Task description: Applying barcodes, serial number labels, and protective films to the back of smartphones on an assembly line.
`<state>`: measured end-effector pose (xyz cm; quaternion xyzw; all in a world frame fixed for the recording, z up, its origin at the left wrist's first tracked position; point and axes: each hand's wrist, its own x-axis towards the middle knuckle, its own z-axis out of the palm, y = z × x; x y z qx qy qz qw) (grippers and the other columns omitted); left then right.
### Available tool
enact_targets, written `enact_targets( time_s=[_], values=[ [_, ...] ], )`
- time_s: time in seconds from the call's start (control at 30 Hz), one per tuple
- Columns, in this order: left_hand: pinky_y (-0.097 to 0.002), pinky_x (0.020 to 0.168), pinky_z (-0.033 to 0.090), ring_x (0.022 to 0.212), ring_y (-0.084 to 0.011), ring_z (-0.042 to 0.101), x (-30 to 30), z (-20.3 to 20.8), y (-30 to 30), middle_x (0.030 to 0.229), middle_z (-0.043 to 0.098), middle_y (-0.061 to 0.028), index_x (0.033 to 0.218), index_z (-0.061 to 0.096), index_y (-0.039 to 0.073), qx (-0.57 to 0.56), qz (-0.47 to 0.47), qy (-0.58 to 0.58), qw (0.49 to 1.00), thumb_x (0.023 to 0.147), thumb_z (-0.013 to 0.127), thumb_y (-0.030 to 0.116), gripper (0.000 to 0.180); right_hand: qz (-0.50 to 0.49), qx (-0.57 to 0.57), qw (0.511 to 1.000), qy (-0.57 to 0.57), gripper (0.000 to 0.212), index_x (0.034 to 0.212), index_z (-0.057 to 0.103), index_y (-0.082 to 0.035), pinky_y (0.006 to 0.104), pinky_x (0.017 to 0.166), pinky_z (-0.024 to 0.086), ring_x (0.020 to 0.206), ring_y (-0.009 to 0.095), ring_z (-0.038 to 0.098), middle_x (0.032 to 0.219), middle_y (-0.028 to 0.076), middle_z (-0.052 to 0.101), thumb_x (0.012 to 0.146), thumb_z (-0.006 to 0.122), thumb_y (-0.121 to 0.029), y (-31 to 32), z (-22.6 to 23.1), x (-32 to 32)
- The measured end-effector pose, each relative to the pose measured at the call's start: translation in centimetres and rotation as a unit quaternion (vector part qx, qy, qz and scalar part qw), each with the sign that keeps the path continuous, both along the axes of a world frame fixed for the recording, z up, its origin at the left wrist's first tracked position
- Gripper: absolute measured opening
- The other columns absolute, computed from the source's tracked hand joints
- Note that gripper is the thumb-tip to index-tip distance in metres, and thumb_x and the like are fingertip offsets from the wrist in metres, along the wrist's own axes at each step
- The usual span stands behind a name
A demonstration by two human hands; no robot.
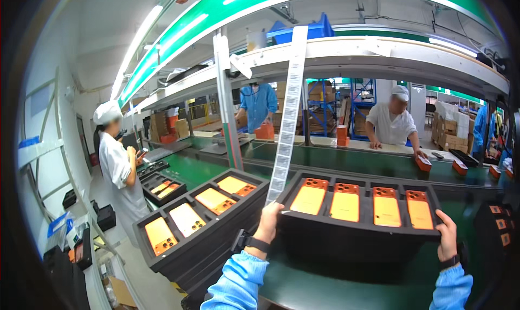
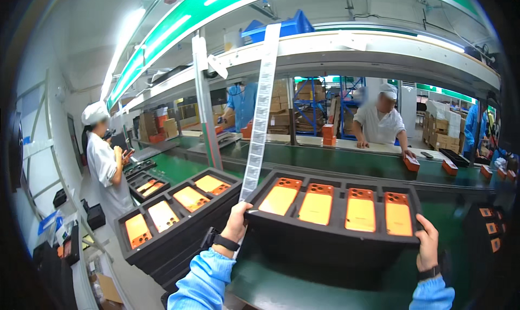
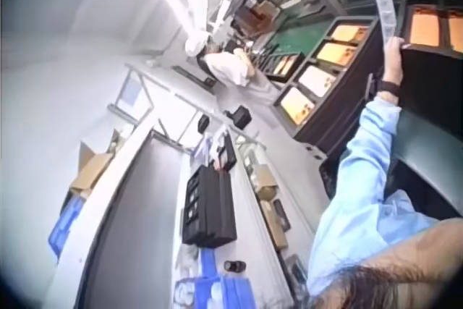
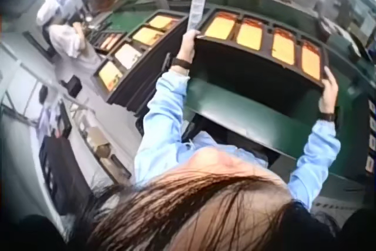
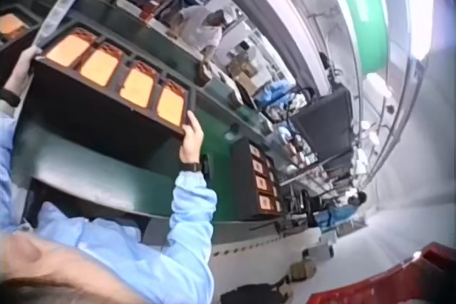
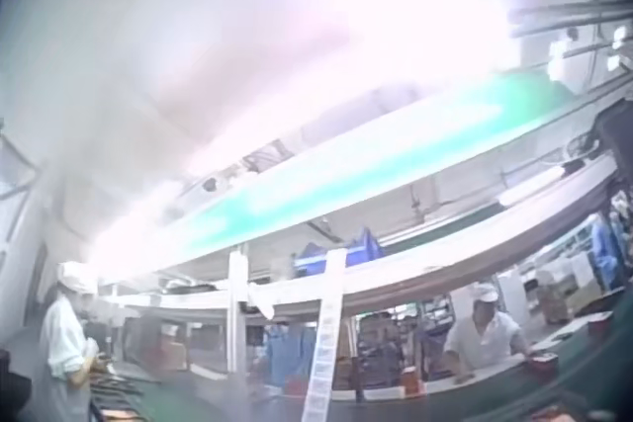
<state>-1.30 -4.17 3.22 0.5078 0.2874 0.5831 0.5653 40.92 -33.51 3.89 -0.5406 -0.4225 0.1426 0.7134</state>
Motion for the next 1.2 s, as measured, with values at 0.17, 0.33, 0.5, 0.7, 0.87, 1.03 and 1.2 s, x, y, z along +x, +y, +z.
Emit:
enact_targets(
  time_s=[0.17,0.33,0.5,0.7,0.87,1.03,1.2],
  values=[
    [-0.0282,0.092,0.042,0.104,-0.0179,0.056,-4.9,-3.5,-13.6,0.114,0.061,-0.0114,0.124,0.051,-0.009,-0.014,-0.081,-0.127,0.989,0.077,0.049,0.003,0.049,-0.107,-0.024,0.993,0.038,0.056,0.118,0.057,0.008,0.029,0.099,0.039,0.114,0.02,0.053,0.123,0.014,0.057,0.064,0.041,0.004,-12.7,-2.5,-7.9],
    [-0.0285,0.092,0.046,0.103,-0.0208,0.061,-9.2,-7.0,-18.7,0.117,0.06,-0.0155,0.127,0.046,-0.011,-0.043,-0.031,-0.062,0.997,0.069,0.045,0.006,0.061,-0.169,-0.007,0.983,0.076,0.056,0.111,0.062,0.007,0.0344,0.108,0.031,0.126,0.026,0.046,0.129,0.018,0.054,0.058,0.045,0.003,-15.3,-9.6,-10.7],
    [-0.0319,0.098,0.042,0.111,-0.0279,0.057,-12.4,-15.1,-19.0,0.121,0.058,-0.0223,0.128,0.046,-0.012,-0.003,0.008,0.232,0.973,0.073,0.048,0.003,0.057,-0.14,-0.155,0.978,0.014,0.054,0.111,0.063,0.006,0.0349,0.109,0.029,0.128,0.03,0.044,0.136,0.027,0.046,0.06,0.045,0.005,-15.0,-15.1,-12.3],
    [-0.0444,0.087,0.042,0.099,-0.0386,0.057,-10.8,-15.3,-18.9,0.103,0.06,-0.0238,0.119,0.052,-0.007,0.148,0.099,0.425,0.888,0.073,0.05,0.006,0.047,-0.144,-0.192,0.969,-0.055,0.049,0.109,0.062,0.007,0.0351,0.107,0.032,0.127,0.031,0.045,0.134,0.026,0.048,0.064,0.042,0.007,-13.2,-16.6,-11.5],
    [-0.0447,0.081,0.042,0.094,-0.035,0.057,-10.1,-10.8,-16.7,0.103,0.061,-0.0207,0.116,0.053,-0.006,0.227,0.045,0.581,0.78,0.078,0.06,0.016,0.045,-0.145,-0.305,0.929,-0.149,0.045,0.108,0.062,0.005,0.0362,0.107,0.031,0.129,0.033,0.042,0.138,0.022,0.045,0.066,0.045,0.009,-13.3,-14.9,-11.2],
    [-0.0433,0.096,0.042,0.113,-0.0403,0.052,-9.2,-5.8,-9.7,0.122,0.053,-0.0289,0.121,0.05,-0.01,0.24,0.169,0.423,0.857,0.076,0.071,0.018,0.058,-0.218,-0.271,0.926,-0.146,0.035,0.109,0.06,0.004,0.036,0.104,0.035,0.124,0.029,0.046,0.134,0.017,0.048,0.075,0.051,0.006,-13.1,-11.9,-11.1],
    [-0.0354,0.086,0.049,0.107,-0.0301,0.061,-8.0,-11.0,0.6,0.116,0.058,-0.0282,0.129,0.042,-0.013,0.031,0.077,0.292,0.953,0.077,0.074,0.025,0.072,-0.152,-0.215,0.953,-0.149,0.025,0.101,0.063,0.005,0.0322,0.091,0.044,0.102,0.023,0.059,0.108,0.014,0.063,0.079,0.051,0.004,-9.2,-9.4,-12.6]
  ],
)
